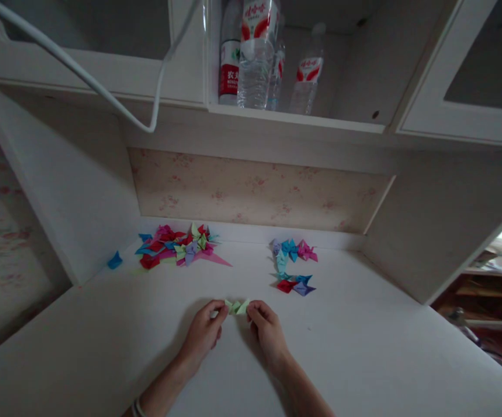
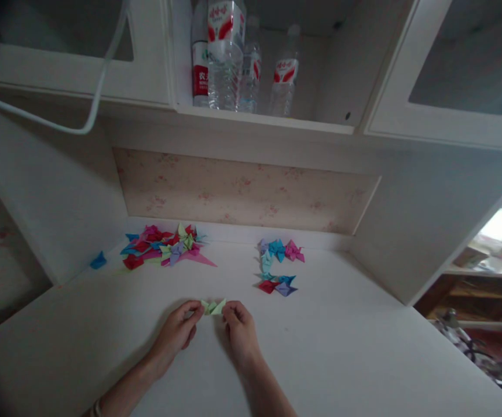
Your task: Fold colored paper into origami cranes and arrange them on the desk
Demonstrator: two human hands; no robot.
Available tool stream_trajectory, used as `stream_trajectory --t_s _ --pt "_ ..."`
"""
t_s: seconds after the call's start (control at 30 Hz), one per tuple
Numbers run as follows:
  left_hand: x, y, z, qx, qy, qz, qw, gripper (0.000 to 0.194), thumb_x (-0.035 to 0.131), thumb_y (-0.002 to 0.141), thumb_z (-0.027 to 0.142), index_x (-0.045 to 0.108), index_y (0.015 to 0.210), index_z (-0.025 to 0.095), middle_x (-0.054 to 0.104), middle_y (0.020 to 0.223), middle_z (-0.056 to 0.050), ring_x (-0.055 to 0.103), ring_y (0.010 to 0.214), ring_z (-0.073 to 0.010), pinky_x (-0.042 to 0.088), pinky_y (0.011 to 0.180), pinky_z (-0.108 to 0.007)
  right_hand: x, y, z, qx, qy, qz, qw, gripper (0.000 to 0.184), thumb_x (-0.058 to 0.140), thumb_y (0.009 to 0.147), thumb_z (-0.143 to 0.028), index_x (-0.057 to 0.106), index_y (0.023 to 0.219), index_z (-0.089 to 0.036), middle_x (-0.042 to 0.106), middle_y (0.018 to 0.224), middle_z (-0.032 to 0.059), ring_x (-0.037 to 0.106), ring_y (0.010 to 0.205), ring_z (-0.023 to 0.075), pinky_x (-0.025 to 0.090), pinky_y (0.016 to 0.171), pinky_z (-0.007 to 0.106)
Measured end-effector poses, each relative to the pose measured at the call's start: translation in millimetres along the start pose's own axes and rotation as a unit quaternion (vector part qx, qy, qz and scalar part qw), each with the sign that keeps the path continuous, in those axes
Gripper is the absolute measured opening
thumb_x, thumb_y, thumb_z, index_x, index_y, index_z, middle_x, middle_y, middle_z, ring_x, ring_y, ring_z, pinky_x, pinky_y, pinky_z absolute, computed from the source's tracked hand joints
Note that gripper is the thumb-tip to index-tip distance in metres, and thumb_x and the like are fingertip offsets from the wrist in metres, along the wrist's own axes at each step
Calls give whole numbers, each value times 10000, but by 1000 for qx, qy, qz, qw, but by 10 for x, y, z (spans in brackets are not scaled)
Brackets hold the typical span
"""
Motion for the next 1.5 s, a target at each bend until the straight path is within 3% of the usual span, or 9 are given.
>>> stream_trajectory --t_s 0.13,0.27,0.4,0.57,0.7,0.93,1.17,1.3,1.5 --pt "-5 -40 59 8 10 -7 1000 535 556 738 597 616 1016 143 497 477 56 403 372 -93 241 323 -177 -6 -3 -55 -20 -31 6 999 329 618 772 -493 628 787 -165 451 606 -39 341 519 92 243 463 226" --pt "-4 -36 65 26 13 -8 1000 507 559 736 592 637 959 144 593 610 18 415 355 -75 234 313 -186 -11 -14 -72 -42 -62 7 997 365 598 775 -531 640 760 -169 471 608 -30 342 541 106 251 478 234" --pt "14 -2 11 42 19 -9 999 478 571 738 572 637 936 142 609 628 16 391 336 -63 247 313 -191 -28 -26 -61 -59 -65 15 996 336 594 791 -508 618 732 -178 465 615 -29 334 543 105 245 485 235" --pt "13 6 -5 39 -15 -3 999 476 576 746 545 608 1021 158 654 851 -28 464 392 -68 306 314 -191 -23 -34 -59 -51 -64 2 997 309 595 801 -486 595 741 -182 401 595 -44 300 533 99 228 479 233" --pt "0 -12 33 37 -19 1 999 507 570 755 550 605 1058 145 636 719 -9 472 414 -87 314 324 -188 -10 -38 -82 -57 -66 -7 996 316 590 808 -482 577 721 -178 373 594 -49 300 541 98 225 484 232" --pt "-34 -32 68 51 -16 21 998 432 585 755 526 640 947 143 542 535 43 403 376 -74 276 344 -180 7 -30 -32 -16 -25 -13 999 339 612 780 -511 579 739 -177 334 551 -69 262 494 87 175 451 234" --pt "-31 -12 59 60 24 7 998 464 566 756 548 650 963 142 660 731 -27 464 380 -80 285 329 -189 6 -42 -48 18 0 -1 1000 328 637 752 -468 643 920 -186 415 583 -59 314 482 89 216 440 224" --pt "-42 -19 90 59 18 17 998 500 603 710 572 666 962 145 686 781 -44 477 383 -80 300 344 -198 -2 -53 -111 -16 -46 5 999 348 607 771 -499 664 845 -164 449 592 -36 342 511 98 241 451 227" --pt "-67 -31 107 41 34 19 998 508 597 721 569 670 984 141 603 552 13 467 381 -106 270 343 -198 -32 -69 -85 -60 -61 18 996 349 578 807 -508 641 789 -165 438 593 -35 351 540 104 268 481 230"
Point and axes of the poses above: each hand's wrist, its own y-axis towards the middle knuckle, its own x-axis out of the palm, z = x × y, the point moved 6 cm from there along y, towards the middle knuckle
